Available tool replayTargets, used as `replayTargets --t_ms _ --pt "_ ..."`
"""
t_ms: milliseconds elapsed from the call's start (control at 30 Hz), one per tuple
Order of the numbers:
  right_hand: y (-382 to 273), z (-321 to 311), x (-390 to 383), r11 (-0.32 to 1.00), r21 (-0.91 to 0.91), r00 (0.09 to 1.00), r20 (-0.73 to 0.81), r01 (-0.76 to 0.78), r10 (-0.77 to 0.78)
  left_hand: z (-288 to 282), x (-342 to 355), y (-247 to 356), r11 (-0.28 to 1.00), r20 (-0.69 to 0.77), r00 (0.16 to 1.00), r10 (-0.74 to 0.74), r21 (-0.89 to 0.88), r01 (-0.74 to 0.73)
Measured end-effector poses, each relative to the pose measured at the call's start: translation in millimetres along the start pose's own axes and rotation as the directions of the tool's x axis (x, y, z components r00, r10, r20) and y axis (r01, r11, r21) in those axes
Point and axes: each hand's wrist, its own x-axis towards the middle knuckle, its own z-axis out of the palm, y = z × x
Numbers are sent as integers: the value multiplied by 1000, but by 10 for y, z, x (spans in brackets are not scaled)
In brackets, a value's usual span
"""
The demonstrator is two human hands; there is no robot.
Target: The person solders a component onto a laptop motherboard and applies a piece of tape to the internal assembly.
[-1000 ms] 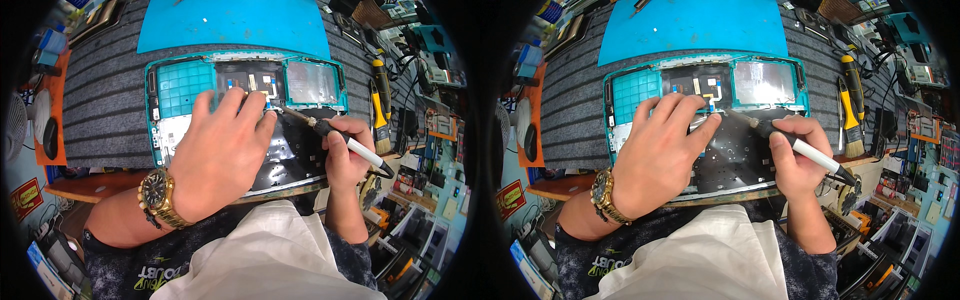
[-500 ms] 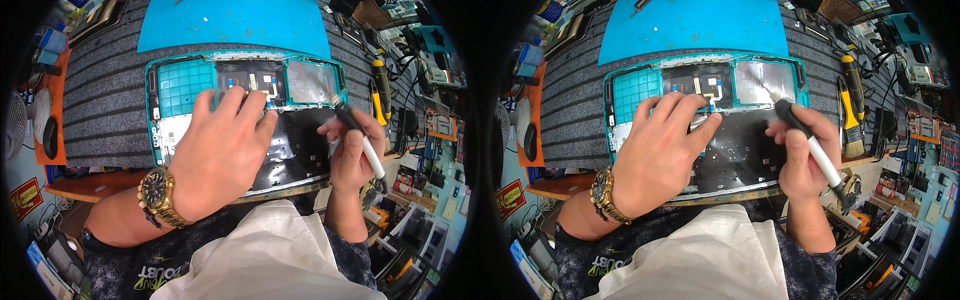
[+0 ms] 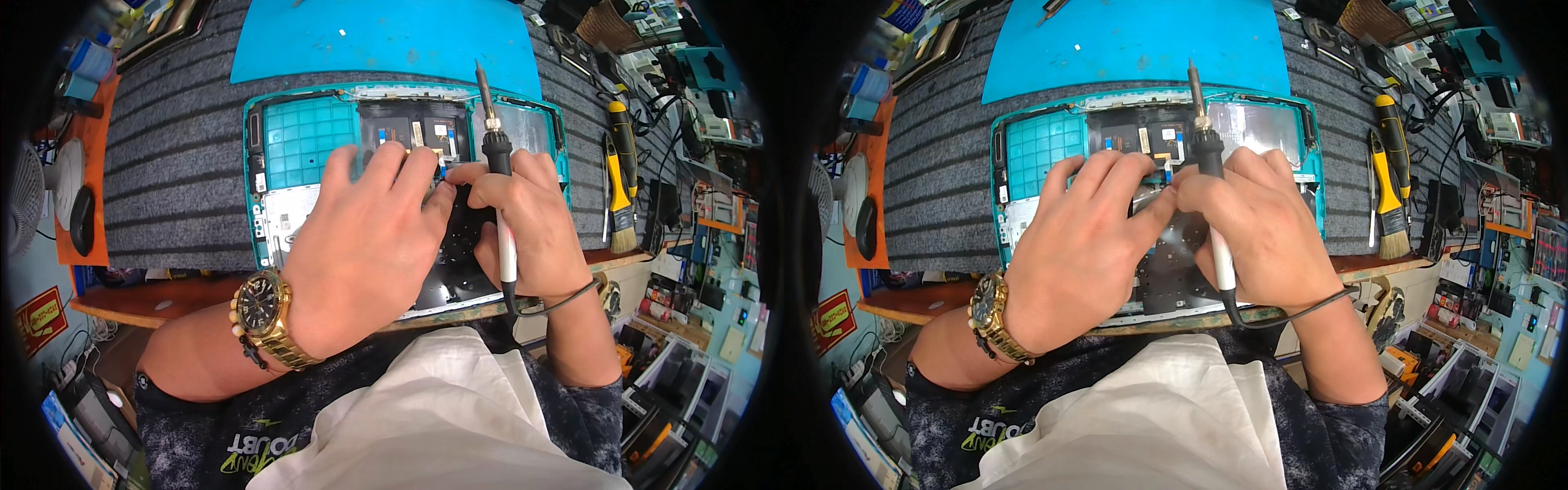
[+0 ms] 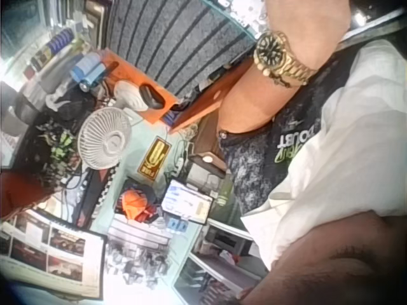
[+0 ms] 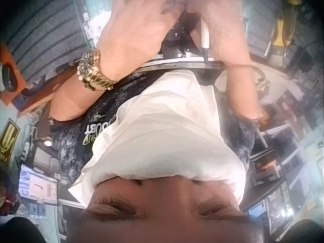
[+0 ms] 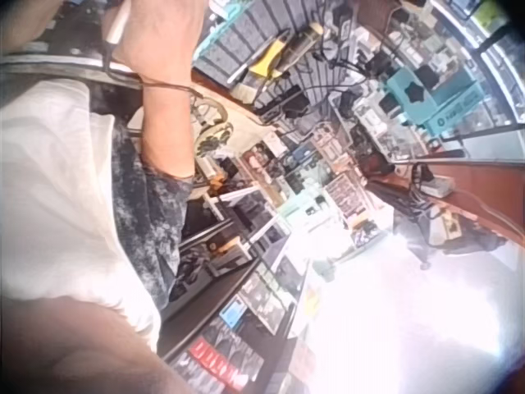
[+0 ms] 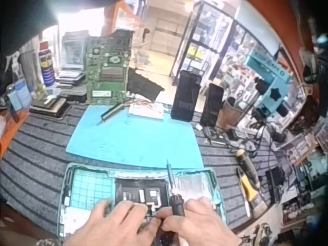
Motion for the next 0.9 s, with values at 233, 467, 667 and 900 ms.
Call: replayTargets --t_ms 233,467,667,900 --pt "71 -129 -215 998 60 964 -264 9 7 3 0 2 1000 -12 1000 5 -12 -5" --pt "66 -52 -285 998 57 978 -209 -18 29 -23 2 3 1000 26 1000 -2 -10 2" --pt "109 -4 -370 990 114 942 -315 -86 118 -11 -3 -8 1000 -2 1000 7 -21 -7" --pt "313 -59 -738 967 166 852 -460 -195 251 -34 -10 -50 999 32 999 7 -32 -6"
